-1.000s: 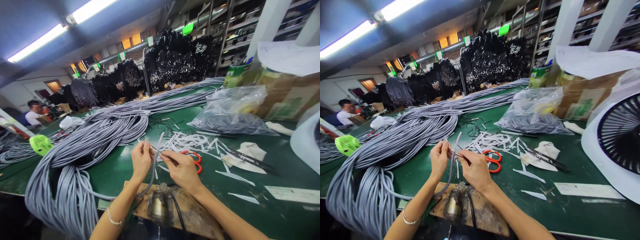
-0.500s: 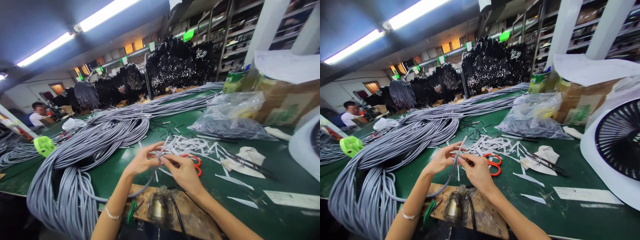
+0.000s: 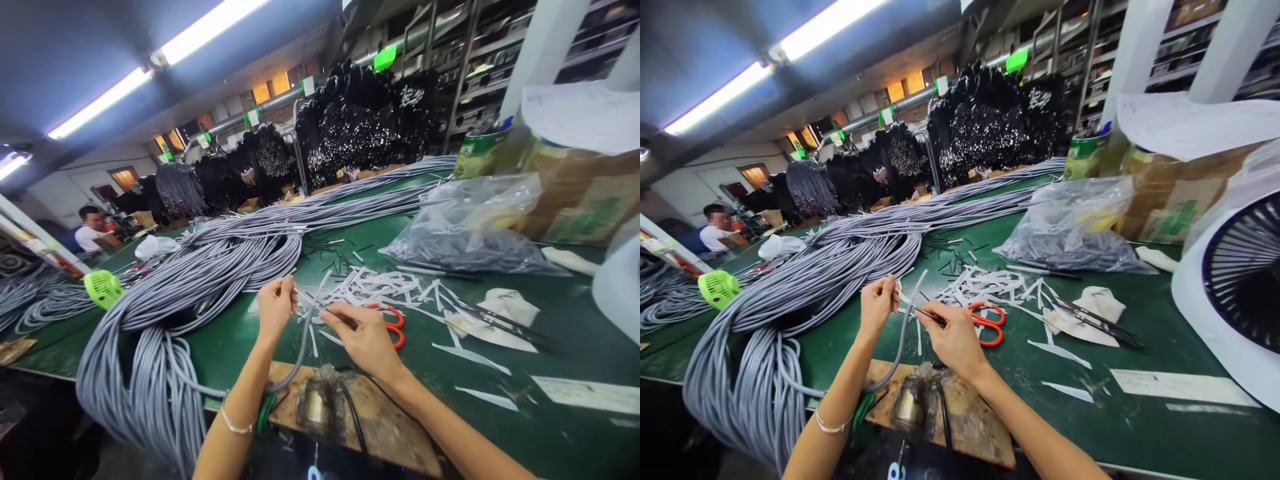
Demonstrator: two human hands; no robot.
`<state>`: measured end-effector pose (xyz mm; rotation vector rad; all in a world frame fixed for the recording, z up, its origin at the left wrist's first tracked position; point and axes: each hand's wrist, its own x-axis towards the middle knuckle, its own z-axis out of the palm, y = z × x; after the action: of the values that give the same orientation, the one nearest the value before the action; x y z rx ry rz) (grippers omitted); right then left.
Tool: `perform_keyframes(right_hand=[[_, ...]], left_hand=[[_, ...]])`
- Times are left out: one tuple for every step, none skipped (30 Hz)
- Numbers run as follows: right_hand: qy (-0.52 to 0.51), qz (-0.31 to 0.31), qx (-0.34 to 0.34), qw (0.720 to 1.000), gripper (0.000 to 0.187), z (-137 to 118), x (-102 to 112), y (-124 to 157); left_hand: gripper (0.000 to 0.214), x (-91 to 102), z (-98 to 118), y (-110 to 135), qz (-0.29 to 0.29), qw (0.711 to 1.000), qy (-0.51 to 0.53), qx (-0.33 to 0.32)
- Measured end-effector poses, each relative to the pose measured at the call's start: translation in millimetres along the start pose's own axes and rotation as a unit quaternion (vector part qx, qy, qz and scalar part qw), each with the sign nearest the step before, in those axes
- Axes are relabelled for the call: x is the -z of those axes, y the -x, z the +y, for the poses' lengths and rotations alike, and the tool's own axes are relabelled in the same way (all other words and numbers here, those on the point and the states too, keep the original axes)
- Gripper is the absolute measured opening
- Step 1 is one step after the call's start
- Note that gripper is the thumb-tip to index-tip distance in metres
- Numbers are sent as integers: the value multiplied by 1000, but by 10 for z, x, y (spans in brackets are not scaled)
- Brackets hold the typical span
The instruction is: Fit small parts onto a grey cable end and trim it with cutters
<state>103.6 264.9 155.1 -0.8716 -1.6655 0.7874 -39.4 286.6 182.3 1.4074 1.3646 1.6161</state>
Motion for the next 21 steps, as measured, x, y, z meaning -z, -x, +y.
perform_keyframes(right_hand=[[-2,-1,2,1000,26,1,-5,-4],[-3,-3,3,1000,27,2,-9,-9],[-3,-3,5,1000,27,2,-14,-14],[-2,-3,6,1000,27,2,-18,-20],[-1,-4,7,1000,28,1,-23,-26],[2,-5,7,1000,28,-1,-29,-32],[5,-5,9,1000,28,-4,-36,-37],[7,-5,10,1000,27,-7,-45,-42],[9,-4,11,1000,27,-11,-55,-45],[11,-4,12,1000,27,-13,-65,-45],[12,-6,13,1000,27,-16,-75,-42],[10,-9,15,1000,27,-17,-85,-36],[7,-12,15,1000,27,-18,-92,-28],[4,-14,15,1000,27,-18,-99,-20],[0,-14,14,1000,28,-17,-103,-11],[-4,-12,13,1000,28,-16,-106,-4],[-6,-9,12,1000,28,-16,-107,1],[-8,-9,12,1000,28,-15,-108,3],[-9,-10,10,1000,28,-15,-108,3],[-10,-13,9,1000,29,-16,-108,1],[-9,-15,9,1000,29,-18,-107,-1]], left_hand=[[44,-3,4,-13,7,1000,27,12],[46,-8,12,-20,10,998,56,25],[47,-14,23,-21,11,996,81,39],[48,-21,35,-18,13,993,103,53],[48,-27,47,-15,16,990,121,68],[49,-30,58,-13,22,987,136,84],[49,-29,67,-15,31,983,149,98],[50,-23,73,-22,43,979,164,110],[51,-9,76,-35,58,974,182,118],[51,14,78,-53,75,969,202,121],[51,47,77,-72,91,964,221,120],[51,88,75,-89,110,958,238,114],[50,133,73,-100,117,956,247,109],[51,179,71,-102,98,957,248,110],[54,218,70,-92,50,963,241,113],[61,244,71,-71,-27,966,226,119],[68,255,75,-42,-113,965,205,121],[73,247,82,-6,-190,958,180,120],[72,221,93,30,-240,951,158,115],[66,181,109,63,-252,951,144,107],[56,134,130,90,-236,957,138,101]])
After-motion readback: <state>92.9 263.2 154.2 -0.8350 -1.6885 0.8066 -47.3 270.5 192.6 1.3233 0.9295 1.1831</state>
